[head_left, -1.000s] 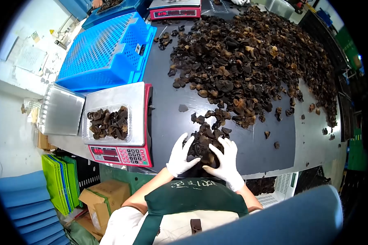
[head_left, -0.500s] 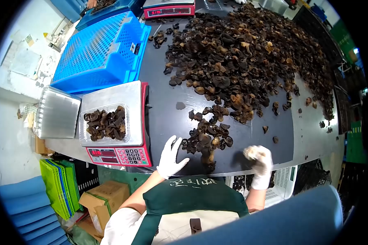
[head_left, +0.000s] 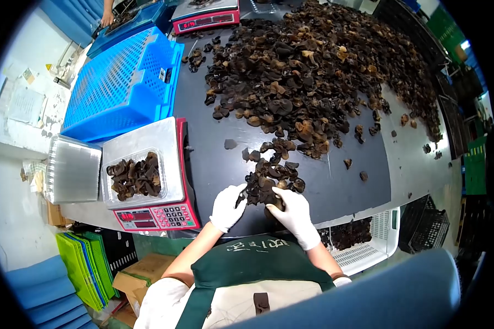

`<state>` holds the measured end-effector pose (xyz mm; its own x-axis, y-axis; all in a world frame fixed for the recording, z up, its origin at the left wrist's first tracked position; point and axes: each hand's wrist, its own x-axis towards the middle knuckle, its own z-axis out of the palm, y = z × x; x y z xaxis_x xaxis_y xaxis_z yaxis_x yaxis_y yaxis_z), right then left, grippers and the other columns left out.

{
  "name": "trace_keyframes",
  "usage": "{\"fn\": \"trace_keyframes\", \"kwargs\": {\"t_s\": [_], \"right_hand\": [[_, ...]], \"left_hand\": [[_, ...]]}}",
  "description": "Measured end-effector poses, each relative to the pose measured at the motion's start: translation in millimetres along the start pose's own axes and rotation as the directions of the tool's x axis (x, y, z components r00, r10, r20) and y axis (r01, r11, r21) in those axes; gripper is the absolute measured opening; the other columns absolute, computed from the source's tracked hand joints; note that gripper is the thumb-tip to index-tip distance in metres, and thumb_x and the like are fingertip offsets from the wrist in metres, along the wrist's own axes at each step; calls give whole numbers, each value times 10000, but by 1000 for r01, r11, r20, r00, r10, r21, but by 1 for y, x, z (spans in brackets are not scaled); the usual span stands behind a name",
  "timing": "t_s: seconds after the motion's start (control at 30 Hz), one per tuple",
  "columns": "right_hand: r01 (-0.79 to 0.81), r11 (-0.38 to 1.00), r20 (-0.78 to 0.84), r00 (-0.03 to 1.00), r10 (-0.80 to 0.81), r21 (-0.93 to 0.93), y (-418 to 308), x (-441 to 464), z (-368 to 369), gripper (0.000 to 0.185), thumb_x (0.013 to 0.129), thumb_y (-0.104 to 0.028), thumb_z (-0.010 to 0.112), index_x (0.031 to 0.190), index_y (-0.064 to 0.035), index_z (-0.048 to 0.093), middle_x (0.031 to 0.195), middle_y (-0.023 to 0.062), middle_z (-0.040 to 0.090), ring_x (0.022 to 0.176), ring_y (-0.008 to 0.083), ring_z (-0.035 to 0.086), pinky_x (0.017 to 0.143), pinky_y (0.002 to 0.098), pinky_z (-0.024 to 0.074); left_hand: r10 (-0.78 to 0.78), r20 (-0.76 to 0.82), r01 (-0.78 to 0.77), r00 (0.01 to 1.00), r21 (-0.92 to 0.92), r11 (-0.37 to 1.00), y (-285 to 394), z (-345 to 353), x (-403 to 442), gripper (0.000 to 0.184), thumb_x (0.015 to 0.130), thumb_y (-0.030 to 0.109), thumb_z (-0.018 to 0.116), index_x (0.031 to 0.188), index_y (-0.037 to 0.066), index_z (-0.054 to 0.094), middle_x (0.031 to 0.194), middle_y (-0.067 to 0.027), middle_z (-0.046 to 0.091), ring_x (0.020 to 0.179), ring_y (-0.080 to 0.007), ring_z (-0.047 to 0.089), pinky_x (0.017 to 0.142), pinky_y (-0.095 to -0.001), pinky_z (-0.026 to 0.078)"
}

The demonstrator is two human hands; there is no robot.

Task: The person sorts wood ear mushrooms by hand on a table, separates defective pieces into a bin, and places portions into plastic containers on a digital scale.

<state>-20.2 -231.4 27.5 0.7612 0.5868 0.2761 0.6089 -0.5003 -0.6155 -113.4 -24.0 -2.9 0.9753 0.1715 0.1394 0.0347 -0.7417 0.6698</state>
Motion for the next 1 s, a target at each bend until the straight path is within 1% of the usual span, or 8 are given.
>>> {"fn": "trace_keyframes", "kwargs": {"t_s": [0.13, 0.23, 0.33, 0.37, 0.43, 0.6, 0.73, 1.0], "right_hand": [[-119, 987, 68, 991, 112, 107, 8, -2, 7, 395, 753, -126, 753, 1136, -74, 668, 808, 51, 639, 635, 165, 563, 637, 279, 493], [-324, 892, 110, 946, 305, 315, 9, -9, -7, 368, 764, -110, 739, 1121, -63, 669, 803, 34, 633, 637, 149, 554, 633, 278, 487], [-322, 901, 69, 946, 316, 290, 18, -18, -4, 352, 747, -147, 756, 1081, -70, 674, 846, 59, 650, 721, 220, 600, 680, 331, 497], [-217, 935, -46, 970, 239, 281, 20, -21, -1, 346, 739, -139, 758, 1069, -73, 677, 877, 74, 652, 775, 242, 608, 721, 344, 498], [-102, 975, -141, 981, 131, 197, 18, -22, -13, 369, 709, -130, 775, 1062, -84, 677, 987, 109, 648, 948, 295, 602, 859, 386, 480], [-30, 997, 107, 994, 23, 67, 15, -45, -30, 719, 615, -219, 850, 1259, -70, 567, 1234, 168, 542, 1145, 361, 507, 991, 455, 394], [85, 994, 201, 977, -71, -62, 6, -46, -9, 962, 556, -278, 862, 1382, -7, 450, 1377, 256, 454, 1183, 413, 480, 996, 490, 383], [127, 991, 6, 992, -127, 31, 14, 2, 48, 602, 682, 56, 690, 1260, -43, 550, 1324, 225, 517, 1189, 403, 527, 1019, 455, 426]], "left_hand": [[-144, -170, 106, 975, -214, 971, -8, -10, -3, 296, 819, 33, 690, 1106, 46, 619, 849, -76, 619, 679, -151, 600, 656, -281, 504], [-528, -152, 271, 835, -722, 637, 10, -19, 11, 218, 859, 4, 656, 1068, 4, 591, 858, -64, 617, 722, -106, 582, 683, -254, 506], [62, 92, 1, 994, -571, 821, 105, -52, 36, 415, 858, 39, 649, 1266, 51, 572, 1135, -116, 593, 1029, -209, 592, 867, -333, 497], [105, 246, 160, 964, -845, 511, 130, -57, 32, 466, 845, 72, 658, 1295, 44, 539, 1222, -151, 559, 1155, -290, 544, 971, -377, 453], [300, 78, -191, 951, -614, 766, 109, -46, 46, 524, 833, 91, 686, 1322, 42, 505, 1304, -154, 493, 1198, -285, 516, 997, -375, 447], [228, 15, -229, 973, 12, 973, 28, -26, 61, 580, 779, 313, 745, 1261, 48, 562, 1265, -234, 520, 1136, -414, 527, 998, -478, 437], [379, 142, -386, 914, 24, 922, 10, 0, 35, 686, 831, 502, 647, 1297, 14, 525, 1271, -262, 509, 1133, -446, 523, 951, -519, 444], [-13, -109, -21, 994, -306, 952, 10, 52, 18, 635, 802, 26, 635, 1402, 17, 430, 1298, -207, 434, 1225, -390, 459, 1065, -419, 391]]}}
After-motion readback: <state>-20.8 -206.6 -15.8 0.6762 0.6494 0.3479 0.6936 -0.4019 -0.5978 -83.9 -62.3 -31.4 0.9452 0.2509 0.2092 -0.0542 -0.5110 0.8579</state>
